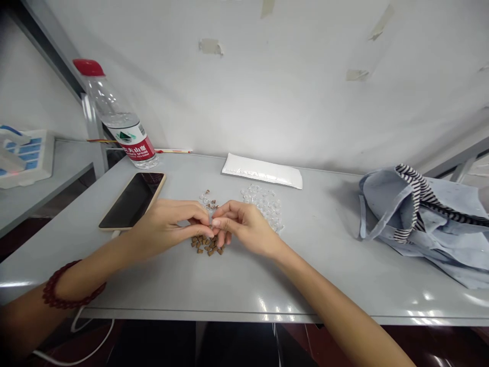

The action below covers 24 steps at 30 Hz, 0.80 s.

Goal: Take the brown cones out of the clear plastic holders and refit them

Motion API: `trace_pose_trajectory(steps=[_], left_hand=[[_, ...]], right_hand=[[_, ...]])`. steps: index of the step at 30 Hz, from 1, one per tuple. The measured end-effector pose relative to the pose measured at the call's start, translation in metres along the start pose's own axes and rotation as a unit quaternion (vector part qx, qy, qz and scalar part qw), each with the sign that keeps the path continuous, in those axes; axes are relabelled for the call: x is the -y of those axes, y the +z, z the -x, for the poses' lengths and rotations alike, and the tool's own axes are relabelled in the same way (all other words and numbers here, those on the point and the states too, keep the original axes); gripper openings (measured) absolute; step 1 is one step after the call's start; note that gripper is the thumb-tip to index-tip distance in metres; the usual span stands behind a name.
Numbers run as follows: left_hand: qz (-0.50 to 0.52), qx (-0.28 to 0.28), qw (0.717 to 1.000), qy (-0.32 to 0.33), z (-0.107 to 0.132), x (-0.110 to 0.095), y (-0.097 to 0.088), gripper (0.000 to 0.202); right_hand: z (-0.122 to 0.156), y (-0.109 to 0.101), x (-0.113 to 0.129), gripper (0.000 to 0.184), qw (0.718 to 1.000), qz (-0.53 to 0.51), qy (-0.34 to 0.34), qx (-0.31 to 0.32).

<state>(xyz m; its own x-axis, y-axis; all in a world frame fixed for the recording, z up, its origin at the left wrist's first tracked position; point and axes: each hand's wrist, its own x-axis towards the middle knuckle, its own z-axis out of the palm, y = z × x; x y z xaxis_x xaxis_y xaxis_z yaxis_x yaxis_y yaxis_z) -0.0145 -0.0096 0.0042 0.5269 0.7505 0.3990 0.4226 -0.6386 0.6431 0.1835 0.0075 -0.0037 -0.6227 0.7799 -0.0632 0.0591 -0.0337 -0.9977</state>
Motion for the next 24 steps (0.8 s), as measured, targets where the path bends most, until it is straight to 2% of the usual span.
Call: trace_pose_trajectory(steps=[7, 11, 15, 19, 24], left_hand=[[-0.018, 0.002, 1.000, 0.026, 0.002, 0.004, 0.006, 0.018], [-0.069, 0.021, 0.992, 0.107, 0.006, 0.008, 0.012, 0.020], [-0.154, 0.038, 0.973, 0.168, 0.008, 0.007, 0.019, 0.021], [-0.225, 0.023, 0.951, 0.209, 0.008, 0.002, 0.021, 0.023], [-0.257, 0.016, 0.944, 0.208, 0.006, 0.004, 0.018, 0.020]], right_hand=[[0.006, -0.003, 0.005, 0.013, 0.999, 0.015, -0.004, 0.040], [0.008, -0.005, 0.004, 0.021, 0.997, 0.012, 0.008, 0.074], [0.008, -0.005, 0.003, 0.021, 0.995, -0.005, 0.021, 0.097], [0.006, -0.006, 0.001, 0.020, 0.996, -0.030, 0.018, 0.084], [0.001, -0.011, 0.000, 0.028, 0.996, -0.026, 0.041, 0.073]])
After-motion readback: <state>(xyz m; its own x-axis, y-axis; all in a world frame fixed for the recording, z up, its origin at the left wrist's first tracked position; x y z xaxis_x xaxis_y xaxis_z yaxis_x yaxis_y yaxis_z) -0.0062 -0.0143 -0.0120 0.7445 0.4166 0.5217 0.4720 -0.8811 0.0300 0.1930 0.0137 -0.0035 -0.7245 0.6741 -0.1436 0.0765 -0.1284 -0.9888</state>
